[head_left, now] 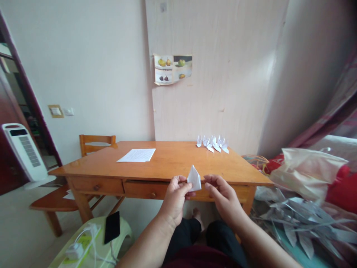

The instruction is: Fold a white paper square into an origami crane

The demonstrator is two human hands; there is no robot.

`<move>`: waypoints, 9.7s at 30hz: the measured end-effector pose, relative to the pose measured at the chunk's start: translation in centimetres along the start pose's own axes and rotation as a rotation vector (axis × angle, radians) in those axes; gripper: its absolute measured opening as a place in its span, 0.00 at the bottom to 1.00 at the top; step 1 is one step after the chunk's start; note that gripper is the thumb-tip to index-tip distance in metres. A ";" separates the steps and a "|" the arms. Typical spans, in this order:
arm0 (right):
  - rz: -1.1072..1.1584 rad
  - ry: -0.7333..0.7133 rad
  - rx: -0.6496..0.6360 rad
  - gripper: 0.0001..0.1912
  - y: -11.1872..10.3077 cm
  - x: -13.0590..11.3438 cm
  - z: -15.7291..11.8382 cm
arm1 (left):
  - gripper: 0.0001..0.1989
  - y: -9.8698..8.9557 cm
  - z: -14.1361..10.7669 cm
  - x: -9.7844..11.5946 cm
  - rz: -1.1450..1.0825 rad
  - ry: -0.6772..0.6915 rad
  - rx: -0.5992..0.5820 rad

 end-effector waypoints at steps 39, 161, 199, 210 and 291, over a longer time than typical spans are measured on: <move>-0.024 -0.010 -0.223 0.17 0.7 -1.5 0.3 | 0.12 3.5 -2.7 3.2 0.426 0.351 -0.262; 0.212 0.391 -0.302 0.16 5.3 3.8 -3.1 | 0.20 -4.2 2.7 0.7 -0.161 0.180 0.227; 0.271 0.287 -0.018 0.19 4.0 0.9 0.4 | 0.17 -0.2 -0.1 -0.1 -0.126 0.090 -0.004; 0.304 0.280 0.000 0.19 3.6 0.6 0.7 | 0.15 0.2 -0.1 -0.3 -0.149 0.088 -0.045; 0.638 0.589 0.025 0.17 3.8 2.4 1.1 | 0.11 2.2 -1.5 -0.6 -0.067 0.122 -0.129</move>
Point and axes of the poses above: each hand's wrist, its own z-axis towards the middle knuckle, its own y-axis out of the palm, x = y × z, the point moved 10 cm from there along z, towards the middle knuckle, and after that the axes turned 9 degrees about x, right-handed, at the moved point
